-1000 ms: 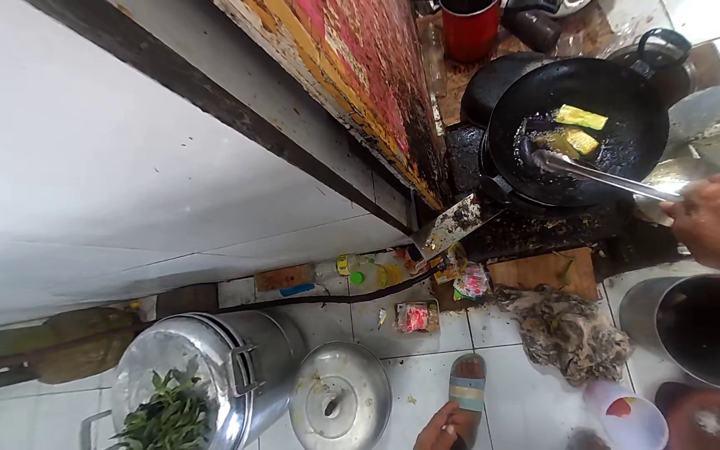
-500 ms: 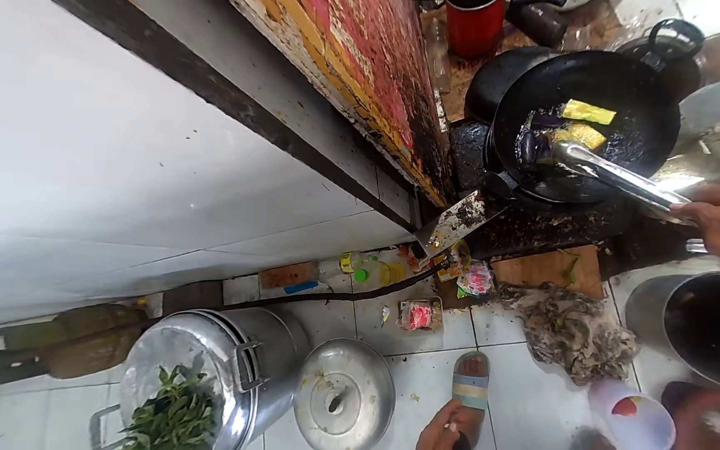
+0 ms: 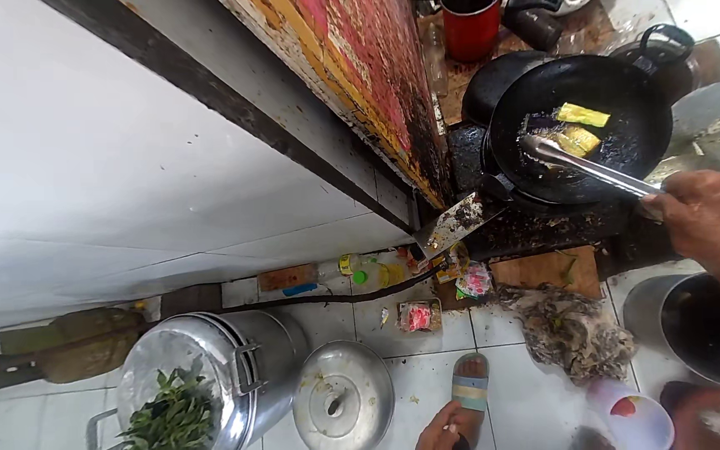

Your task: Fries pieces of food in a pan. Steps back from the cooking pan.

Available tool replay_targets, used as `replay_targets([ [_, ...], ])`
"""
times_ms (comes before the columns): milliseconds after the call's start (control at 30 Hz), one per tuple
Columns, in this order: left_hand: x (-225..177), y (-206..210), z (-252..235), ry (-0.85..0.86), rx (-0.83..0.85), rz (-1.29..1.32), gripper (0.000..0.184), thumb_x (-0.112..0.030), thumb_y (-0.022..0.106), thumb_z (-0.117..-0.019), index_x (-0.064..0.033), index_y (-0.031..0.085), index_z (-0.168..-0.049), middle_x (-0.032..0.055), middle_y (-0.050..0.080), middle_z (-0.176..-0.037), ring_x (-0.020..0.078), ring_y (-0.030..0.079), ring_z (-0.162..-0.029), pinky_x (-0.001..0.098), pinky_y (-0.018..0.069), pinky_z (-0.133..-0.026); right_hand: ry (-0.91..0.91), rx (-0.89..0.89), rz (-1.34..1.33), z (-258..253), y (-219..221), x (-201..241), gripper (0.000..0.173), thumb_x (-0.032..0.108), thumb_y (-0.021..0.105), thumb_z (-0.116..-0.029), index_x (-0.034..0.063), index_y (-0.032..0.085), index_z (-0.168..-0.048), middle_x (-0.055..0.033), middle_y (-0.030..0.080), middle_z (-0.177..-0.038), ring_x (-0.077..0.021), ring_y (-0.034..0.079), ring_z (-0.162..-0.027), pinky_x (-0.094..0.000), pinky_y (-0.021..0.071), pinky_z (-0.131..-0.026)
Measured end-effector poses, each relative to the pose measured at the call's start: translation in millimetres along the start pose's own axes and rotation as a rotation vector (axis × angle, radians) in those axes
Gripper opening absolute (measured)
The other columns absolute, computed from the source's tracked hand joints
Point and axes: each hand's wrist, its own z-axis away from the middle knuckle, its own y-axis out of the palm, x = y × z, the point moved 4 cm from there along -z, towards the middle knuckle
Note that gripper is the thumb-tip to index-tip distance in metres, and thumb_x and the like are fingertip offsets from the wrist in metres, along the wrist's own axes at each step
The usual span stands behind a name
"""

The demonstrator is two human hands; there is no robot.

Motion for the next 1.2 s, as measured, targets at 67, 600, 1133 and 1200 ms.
replay_targets([
  [67, 1, -1, 0, 0.001, -0.007, 0.002, 0.054, -0.022, 0.035, -0.1023, 0.0022, 0.043, -0.150, 0.0200, 0.058, -0.138, 0.0281, 0.063, -0.112, 0.0461, 0.0537, -0.085, 0.103, -0.071, -0.339, -6, 48, -29, 0.031, 0.021, 0.056, -0.1055, -0.0043, 0.062, -0.089, -0.0325, 0.064, -0.085, -0.0565, 0.065, -0.081, -0.0745, 0.0451, -0.061],
  [600, 2, -1, 0, -0.035, -0.031, 0.026, 0.053, -0.020, 0.036, -0.1025, 0.0030, 0.044, -0.149, 0.0223, 0.058, -0.137, 0.0312, 0.063, -0.113, 0.0489, 0.0529, -0.087, 0.232, 0.138, -0.244, -11, 57, -28, 0.035, 0.025, 0.053, -0.1068, -0.0081, 0.064, -0.099, -0.0363, 0.065, -0.104, -0.0588, 0.064, -0.098, -0.0753, 0.0484, -0.071],
  [1133, 5, -3, -1, -0.041, -0.032, 0.007, 0.051, -0.018, 0.038, -0.1026, 0.0023, 0.045, -0.149, 0.0205, 0.060, -0.136, 0.0286, 0.063, -0.113, 0.0463, 0.0537, -0.086, 0.258, 0.006, -0.555, -11, 80, -54, 0.051, 0.048, 0.049, -0.1030, 0.0004, 0.065, -0.094, -0.0301, 0.065, -0.086, -0.0559, 0.064, -0.084, -0.0766, 0.0440, -0.065],
  [1200, 4, -3, -2, -0.045, -0.024, 0.004, 0.051, -0.018, 0.038, -0.1027, 0.0021, 0.044, -0.149, 0.0203, 0.059, -0.137, 0.0281, 0.063, -0.113, 0.0458, 0.0530, -0.087, 0.279, 0.027, -0.543, -12, 71, -50, 0.049, 0.044, 0.051, -0.1041, -0.0010, 0.065, -0.094, -0.0321, 0.065, -0.089, -0.0571, 0.064, -0.088, -0.0779, 0.0435, -0.067],
])
